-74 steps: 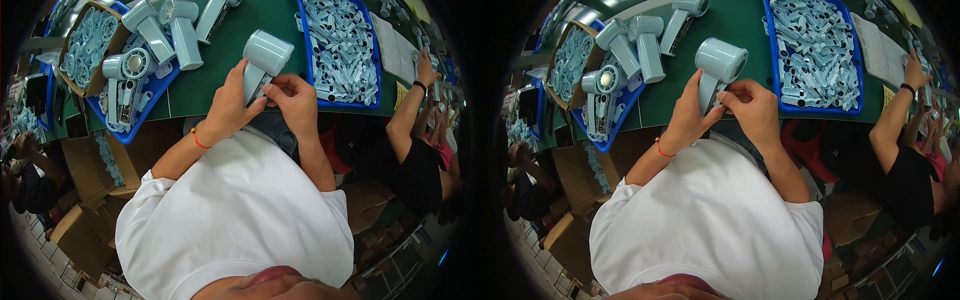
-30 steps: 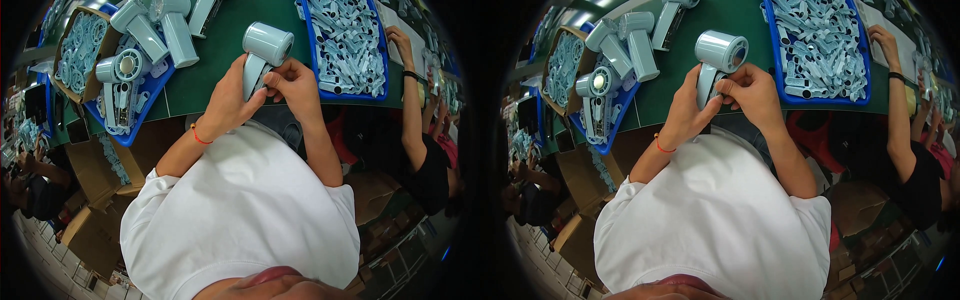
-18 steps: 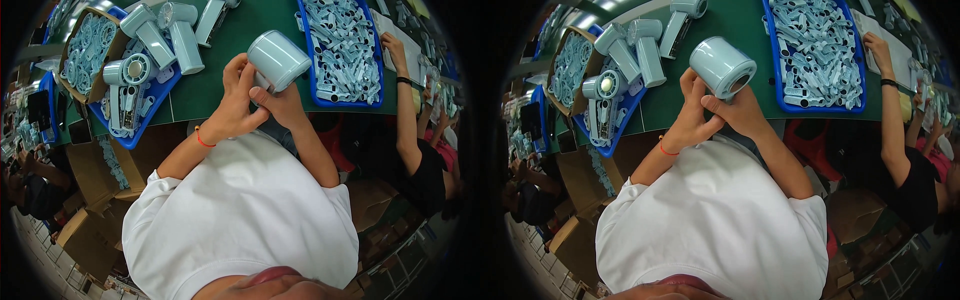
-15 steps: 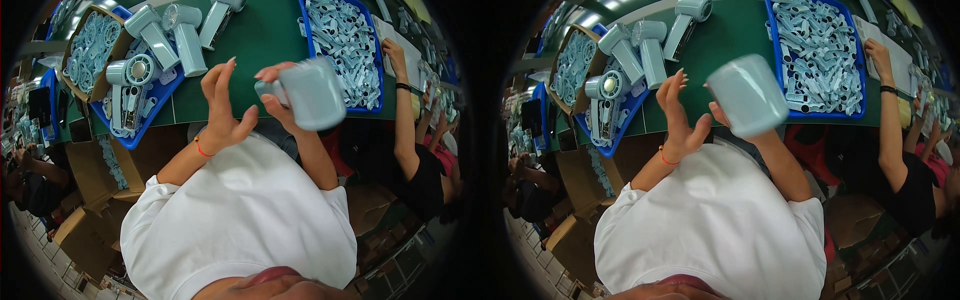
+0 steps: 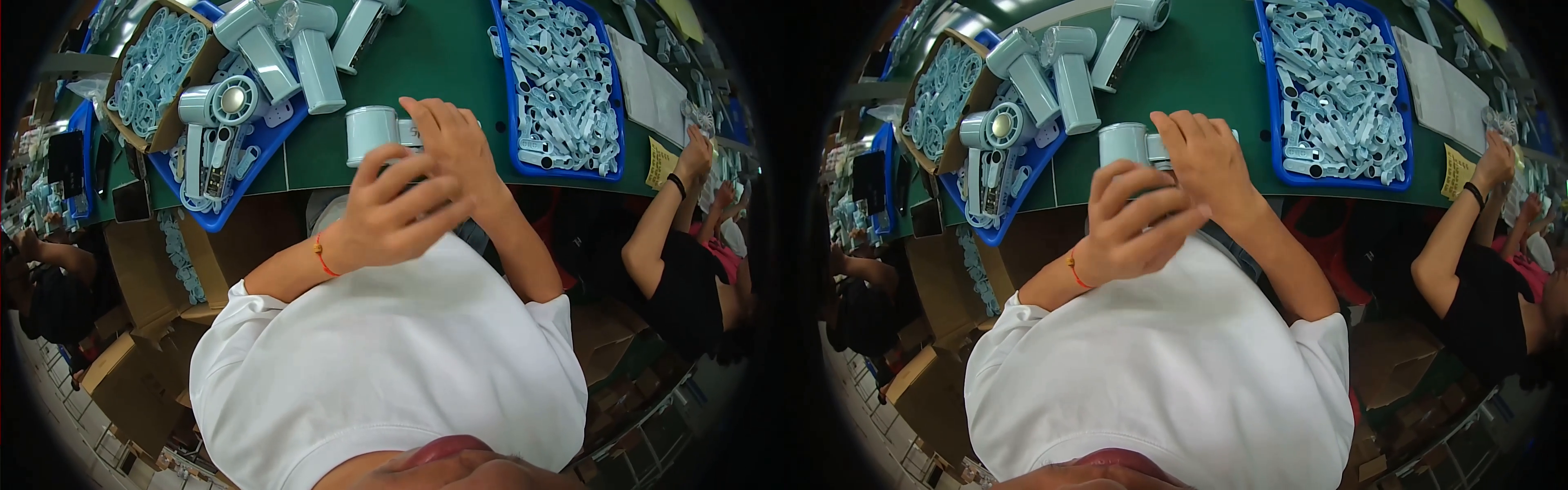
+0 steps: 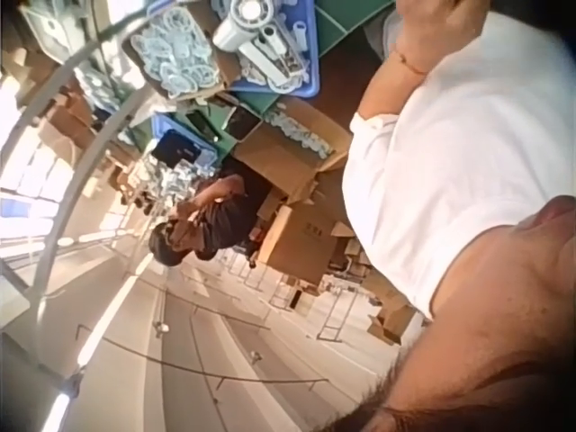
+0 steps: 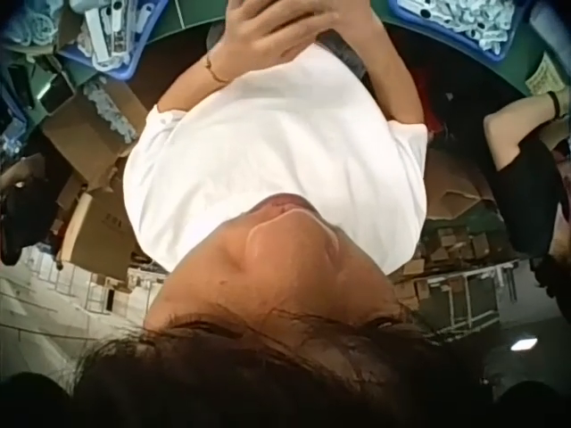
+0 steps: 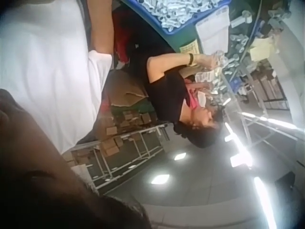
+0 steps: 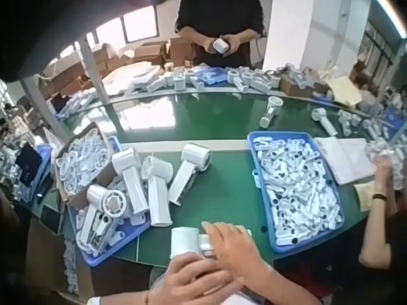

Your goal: The person is assembling hair dryer components, specifically attaching rings and small parts to the main body on a factory line.

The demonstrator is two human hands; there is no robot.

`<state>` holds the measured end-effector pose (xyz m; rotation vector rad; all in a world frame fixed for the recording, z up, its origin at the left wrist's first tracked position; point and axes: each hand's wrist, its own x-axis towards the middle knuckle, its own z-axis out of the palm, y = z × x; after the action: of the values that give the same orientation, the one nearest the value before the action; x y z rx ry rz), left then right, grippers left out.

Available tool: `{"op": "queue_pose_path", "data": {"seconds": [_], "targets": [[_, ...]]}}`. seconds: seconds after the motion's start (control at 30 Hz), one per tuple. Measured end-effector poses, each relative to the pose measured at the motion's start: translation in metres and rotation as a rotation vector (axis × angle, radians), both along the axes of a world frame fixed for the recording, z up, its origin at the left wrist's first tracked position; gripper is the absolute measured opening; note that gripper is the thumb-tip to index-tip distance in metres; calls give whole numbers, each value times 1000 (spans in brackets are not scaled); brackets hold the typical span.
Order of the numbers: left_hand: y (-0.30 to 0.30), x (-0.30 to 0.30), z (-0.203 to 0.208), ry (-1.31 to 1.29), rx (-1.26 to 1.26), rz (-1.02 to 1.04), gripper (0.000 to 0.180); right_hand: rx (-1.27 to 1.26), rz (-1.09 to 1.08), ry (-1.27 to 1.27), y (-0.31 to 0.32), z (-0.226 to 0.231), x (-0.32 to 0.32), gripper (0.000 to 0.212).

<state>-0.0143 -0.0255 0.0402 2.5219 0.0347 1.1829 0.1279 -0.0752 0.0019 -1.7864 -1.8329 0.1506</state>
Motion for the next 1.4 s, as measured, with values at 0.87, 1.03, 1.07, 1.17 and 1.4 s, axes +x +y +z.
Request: {"op": "queue_pose_path", "data": {"seconds": [0.87, 1.03, 1.07, 1.17, 1.4], "targets": [[32, 12, -32, 418, 144, 277, 50, 244, -113, -14, -34, -30, 9, 55], [33, 13, -32, 432, 133, 278, 45, 261, -110, -1, -32, -28, 8, 54], [33, 13, -32, 453, 143, 273, 40, 233, -106, -21, -31, -27, 9, 53], [26, 18, -29, 480, 383, 415, 29, 184, -169, -54, -33, -21, 0, 53], [28, 19, -36, 444, 338, 326, 25, 151, -196, 46, -35, -22, -1, 52]]}}
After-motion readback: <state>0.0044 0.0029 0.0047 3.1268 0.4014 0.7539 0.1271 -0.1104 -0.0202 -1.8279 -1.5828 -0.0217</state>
